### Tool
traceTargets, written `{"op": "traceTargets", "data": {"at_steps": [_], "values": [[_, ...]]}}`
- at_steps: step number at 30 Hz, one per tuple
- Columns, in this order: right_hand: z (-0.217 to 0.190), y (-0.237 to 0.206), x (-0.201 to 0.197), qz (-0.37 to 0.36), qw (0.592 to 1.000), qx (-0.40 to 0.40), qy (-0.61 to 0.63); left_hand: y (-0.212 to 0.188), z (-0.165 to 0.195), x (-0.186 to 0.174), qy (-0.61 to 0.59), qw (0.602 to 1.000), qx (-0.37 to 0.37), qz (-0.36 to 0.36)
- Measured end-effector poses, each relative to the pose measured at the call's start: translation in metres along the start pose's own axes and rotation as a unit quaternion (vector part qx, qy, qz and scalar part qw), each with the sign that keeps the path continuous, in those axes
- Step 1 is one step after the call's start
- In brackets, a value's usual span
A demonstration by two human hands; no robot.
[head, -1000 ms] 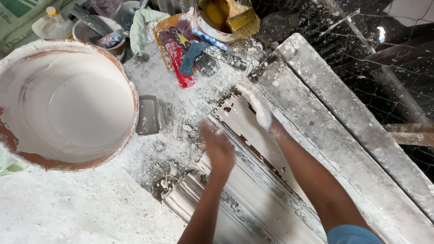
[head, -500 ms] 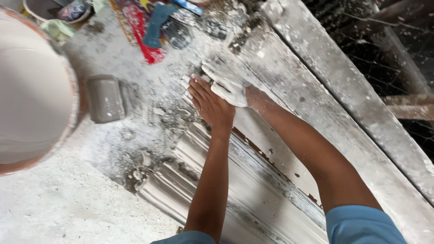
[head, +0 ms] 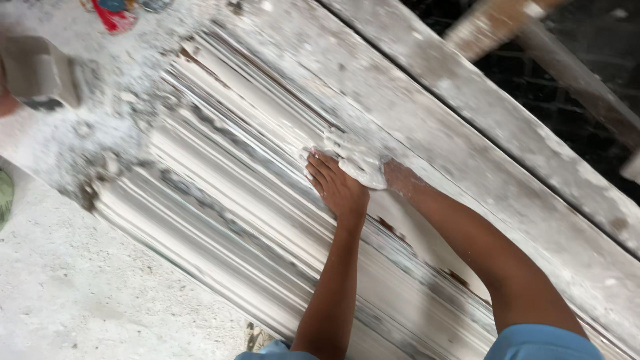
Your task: The person scoops gypsum casting powder from a bag into a bowl, adds water and mixes the plaster by hand until smooth. They then spread the wet plaster by hand and with a small scraper onto a ribbed decorative molding on the workbench, smoothing it along the surface, and finally rinse their hands at a tap.
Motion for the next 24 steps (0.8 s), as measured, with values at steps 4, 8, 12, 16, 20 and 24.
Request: {"op": "traceTargets", "data": {"at_steps": [4, 8, 12, 16, 20, 24], "values": [[0.012, -0.167, 0.014, 0.002, 1.000, -0.013, 0.018, -0.139, 0.043, 0.067, 0.034, 0.999, 0.030, 0.018], [0.025, -0.348, 0.020, 0.025, 0.999, -0.032, 0.017, -0.291, 0.094, 0.144, 0.043, 0.998, 0.034, 0.013], [0.045, -0.479, 0.028, -0.002, 1.000, -0.004, 0.020, -0.410, 0.131, 0.208, 0.007, 1.000, 0.005, -0.018], [0.060, -0.594, 0.038, -0.011, 1.000, 0.028, 0.006, -0.506, 0.161, 0.260, -0.028, 0.999, 0.005, -0.023], [0.068, -0.708, 0.042, 0.019, 1.000, -0.009, 0.008, -0.602, 0.190, 0.315, -0.002, 0.999, 0.033, -0.017], [0.081, -0.813, 0.041, 0.033, 0.999, -0.019, 0.020, -0.689, 0.223, 0.368, -0.019, 0.999, 0.034, -0.024]]}}
Point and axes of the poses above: each hand's wrist, its own y-axis towards the middle knuckle, its own x-axis out of the palm, z = x × y, the point moved 8 cm from there along y, towards the middle knuckle, and after that the axes turned 2 degrees about -z, right-handed, at the moved point
